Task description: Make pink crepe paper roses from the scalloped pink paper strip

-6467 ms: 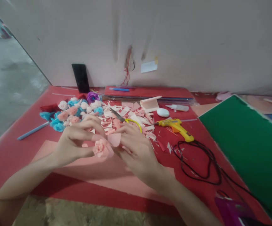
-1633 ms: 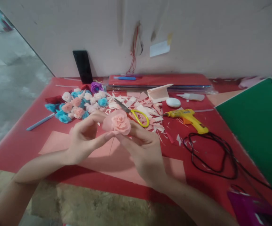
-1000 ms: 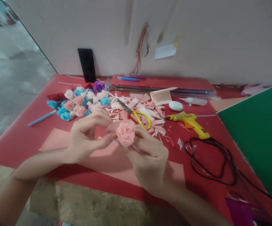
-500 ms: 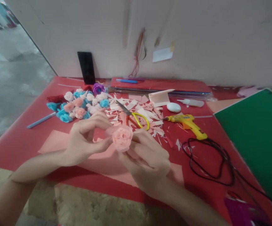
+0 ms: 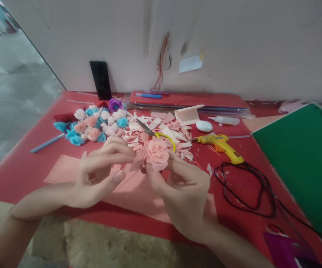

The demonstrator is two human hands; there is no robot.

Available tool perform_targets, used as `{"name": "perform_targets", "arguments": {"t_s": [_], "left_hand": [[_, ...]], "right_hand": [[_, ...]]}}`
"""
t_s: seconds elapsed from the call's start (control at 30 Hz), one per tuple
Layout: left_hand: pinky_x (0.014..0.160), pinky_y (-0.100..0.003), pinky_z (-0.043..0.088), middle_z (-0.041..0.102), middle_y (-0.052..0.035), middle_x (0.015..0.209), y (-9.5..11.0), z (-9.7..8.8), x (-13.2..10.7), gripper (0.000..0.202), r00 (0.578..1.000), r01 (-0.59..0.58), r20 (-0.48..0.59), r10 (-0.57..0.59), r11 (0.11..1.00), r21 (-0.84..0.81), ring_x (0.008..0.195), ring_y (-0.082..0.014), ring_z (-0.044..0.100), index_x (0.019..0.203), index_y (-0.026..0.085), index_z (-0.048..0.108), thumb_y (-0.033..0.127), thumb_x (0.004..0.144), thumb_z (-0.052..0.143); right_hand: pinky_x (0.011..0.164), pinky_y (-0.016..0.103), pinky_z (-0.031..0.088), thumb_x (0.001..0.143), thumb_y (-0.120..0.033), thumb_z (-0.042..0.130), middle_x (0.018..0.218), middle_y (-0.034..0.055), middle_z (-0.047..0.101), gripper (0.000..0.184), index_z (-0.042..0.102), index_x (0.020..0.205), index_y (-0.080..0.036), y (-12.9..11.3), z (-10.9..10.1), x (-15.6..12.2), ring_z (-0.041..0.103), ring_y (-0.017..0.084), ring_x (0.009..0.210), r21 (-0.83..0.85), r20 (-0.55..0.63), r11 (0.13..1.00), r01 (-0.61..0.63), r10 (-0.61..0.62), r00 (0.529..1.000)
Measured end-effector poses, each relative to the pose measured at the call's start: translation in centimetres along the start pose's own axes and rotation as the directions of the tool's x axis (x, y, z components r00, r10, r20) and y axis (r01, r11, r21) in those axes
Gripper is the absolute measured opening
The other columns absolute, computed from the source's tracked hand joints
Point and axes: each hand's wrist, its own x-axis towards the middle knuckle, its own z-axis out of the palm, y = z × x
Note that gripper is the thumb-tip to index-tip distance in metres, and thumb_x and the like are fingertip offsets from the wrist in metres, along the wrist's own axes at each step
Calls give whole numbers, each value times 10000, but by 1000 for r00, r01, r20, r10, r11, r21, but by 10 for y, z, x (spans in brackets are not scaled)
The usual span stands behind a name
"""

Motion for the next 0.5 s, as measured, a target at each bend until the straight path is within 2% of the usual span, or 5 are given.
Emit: {"name": "perform_targets", "arguments": {"t_s": [0.1,0.2,0.33,0.4,0.5], "left_hand": [[735,-360,466,680,-96,815,1,-2,2,164,996,-79,47,75,994,76,748,-171,595,909,136,638,131,827,496],[765,-351,454,676,-92,873,3,-5,3,227,982,-164,123,141,965,207,780,-161,580,960,130,617,80,791,474],[819,-349,430,649,-95,915,2,-6,1,278,959,-250,223,175,893,373,834,-160,552,1018,110,588,93,781,445],[832,-358,411,638,-94,919,0,-4,-2,298,954,-274,237,185,860,431,856,-172,528,1040,107,586,101,782,437],[892,-410,365,640,-66,888,-3,0,-6,307,953,-301,201,227,789,535,844,-196,475,1040,144,596,127,768,454]], "right_hand": [[560,208,510,693,-105,612,592,-69,677,251,728,664,-326,-2,0,2,627,115,570,143,57,983,-115,107,993],[486,178,482,649,-118,644,533,-61,667,205,725,607,-301,-3,-2,3,587,94,488,226,26,954,-199,198,980],[416,153,432,582,-122,690,470,-56,629,142,707,535,-255,-3,-1,5,520,71,419,291,27,910,-296,301,953],[440,154,442,579,-150,719,482,-52,629,106,709,548,-251,-2,0,6,532,74,441,331,52,886,-324,326,944],[508,191,484,606,-199,732,516,-44,642,71,716,589,-266,1,1,6,583,102,498,367,87,864,-345,338,937]]}}
